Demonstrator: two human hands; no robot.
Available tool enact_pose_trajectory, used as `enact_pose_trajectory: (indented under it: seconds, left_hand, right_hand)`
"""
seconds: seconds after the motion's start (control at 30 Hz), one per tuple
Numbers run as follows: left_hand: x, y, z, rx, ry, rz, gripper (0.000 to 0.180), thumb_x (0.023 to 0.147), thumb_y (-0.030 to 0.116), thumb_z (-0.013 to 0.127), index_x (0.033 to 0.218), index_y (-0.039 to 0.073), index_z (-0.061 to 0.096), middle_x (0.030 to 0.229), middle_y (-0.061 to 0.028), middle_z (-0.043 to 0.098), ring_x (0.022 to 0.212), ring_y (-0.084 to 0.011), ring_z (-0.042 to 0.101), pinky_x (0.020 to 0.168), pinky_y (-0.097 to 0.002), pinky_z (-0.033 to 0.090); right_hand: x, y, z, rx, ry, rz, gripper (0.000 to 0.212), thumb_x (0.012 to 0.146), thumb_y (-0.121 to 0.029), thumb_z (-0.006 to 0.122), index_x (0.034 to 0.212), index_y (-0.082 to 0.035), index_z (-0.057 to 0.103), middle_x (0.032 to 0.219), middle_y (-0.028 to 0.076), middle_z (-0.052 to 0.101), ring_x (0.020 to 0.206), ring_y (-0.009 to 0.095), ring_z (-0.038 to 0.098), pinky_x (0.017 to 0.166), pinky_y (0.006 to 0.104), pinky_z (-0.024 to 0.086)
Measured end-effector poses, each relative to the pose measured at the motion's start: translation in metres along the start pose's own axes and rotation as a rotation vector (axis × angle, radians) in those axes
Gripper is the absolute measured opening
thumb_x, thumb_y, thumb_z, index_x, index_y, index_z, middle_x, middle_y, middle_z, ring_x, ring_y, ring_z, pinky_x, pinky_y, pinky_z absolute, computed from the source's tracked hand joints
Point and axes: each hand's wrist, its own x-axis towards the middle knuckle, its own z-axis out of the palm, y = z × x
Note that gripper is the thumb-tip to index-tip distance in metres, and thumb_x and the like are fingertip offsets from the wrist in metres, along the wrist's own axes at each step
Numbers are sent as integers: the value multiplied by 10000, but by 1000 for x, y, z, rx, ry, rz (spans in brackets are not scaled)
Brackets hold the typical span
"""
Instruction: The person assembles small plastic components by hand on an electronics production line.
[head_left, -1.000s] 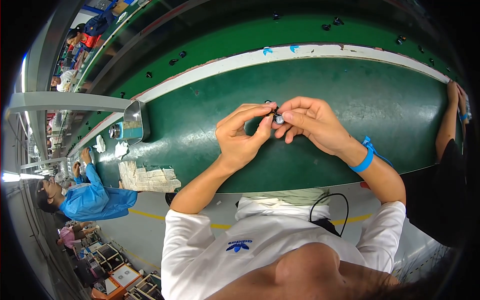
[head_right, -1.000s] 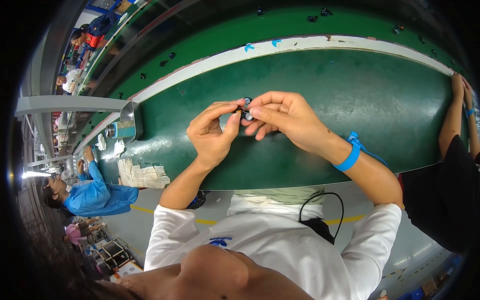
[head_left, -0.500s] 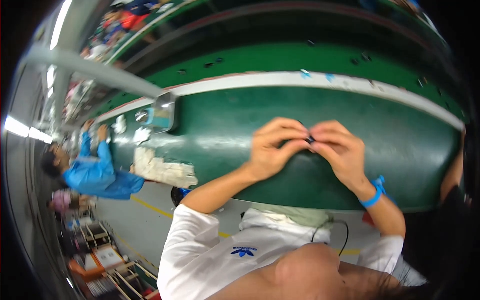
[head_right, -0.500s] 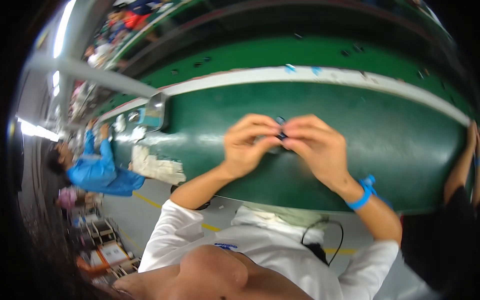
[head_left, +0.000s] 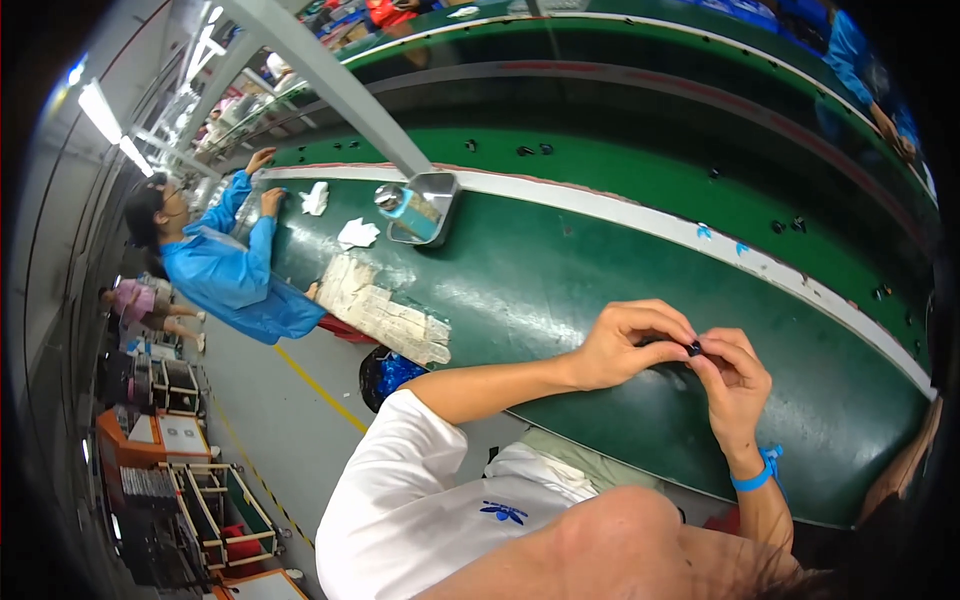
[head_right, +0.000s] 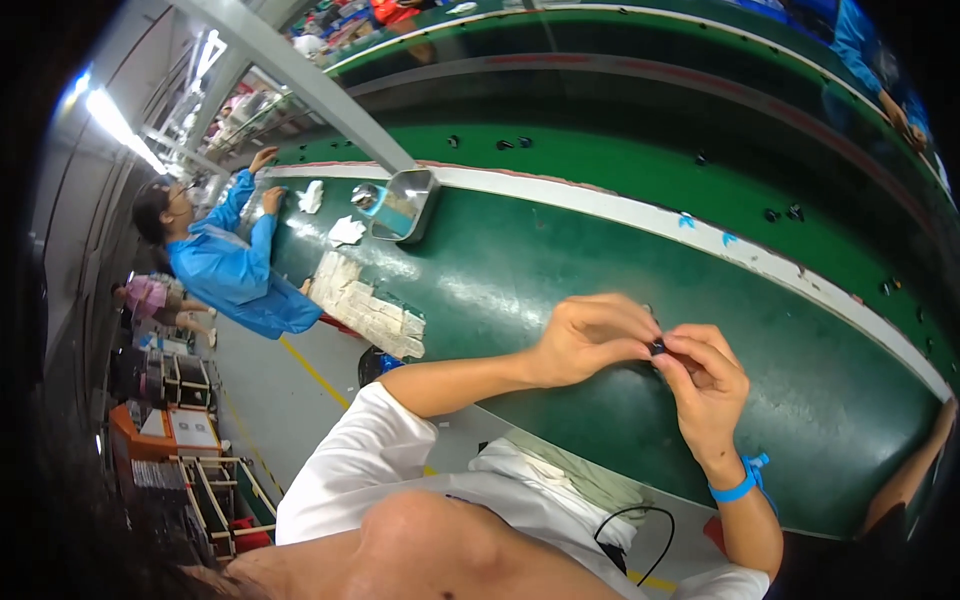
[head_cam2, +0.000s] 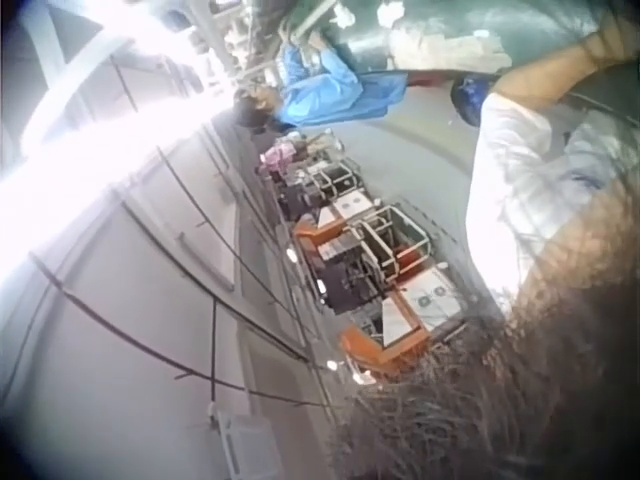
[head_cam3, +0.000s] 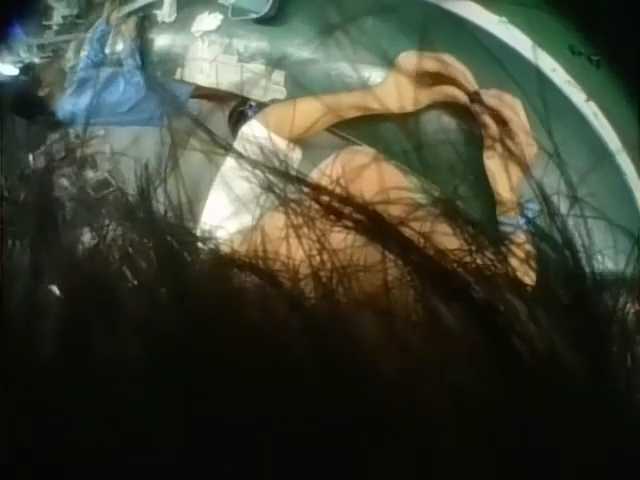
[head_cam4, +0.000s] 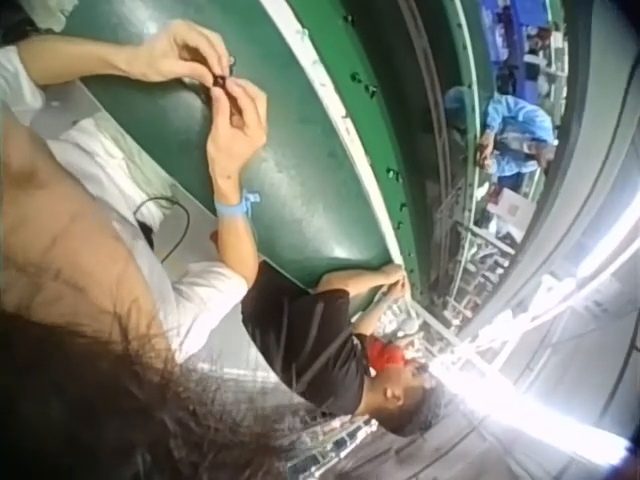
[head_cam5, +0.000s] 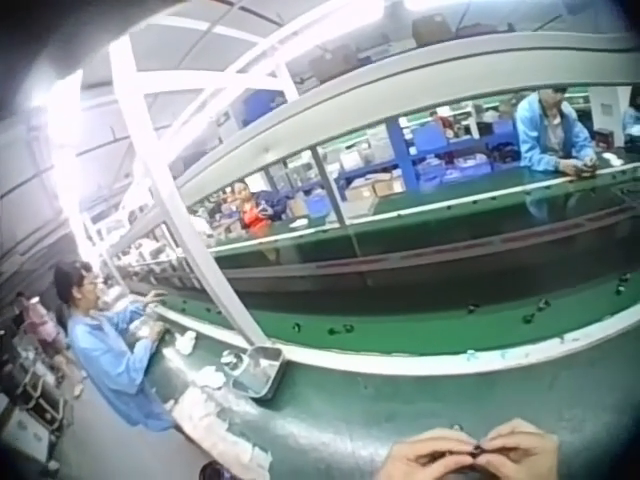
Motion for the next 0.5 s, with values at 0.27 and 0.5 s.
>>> enact_pose_trajectory:
  seconds: [0.27,0.5]
  left_hand:
    - [-1,-4,-13,91,7,115,212,763,-142,716,946,-37,698,1043,-168,640,953,-231,647,846,-332,562]
    - [-2,-5,-4,21,-21,96,212,771,-109,731,968,-40,690,1035,-160,643,951,-225,650,833,-323,560]
  right_hand:
    - [10,-3,4,-77,-52,60,141,841,117,645,977,86,671,1049,166,622,880,217,654,766,290,570]
    - [3,-3,3,206,1,45,166,839,123,650,999,82,676,1059,167,622,929,210,657,790,288,581]
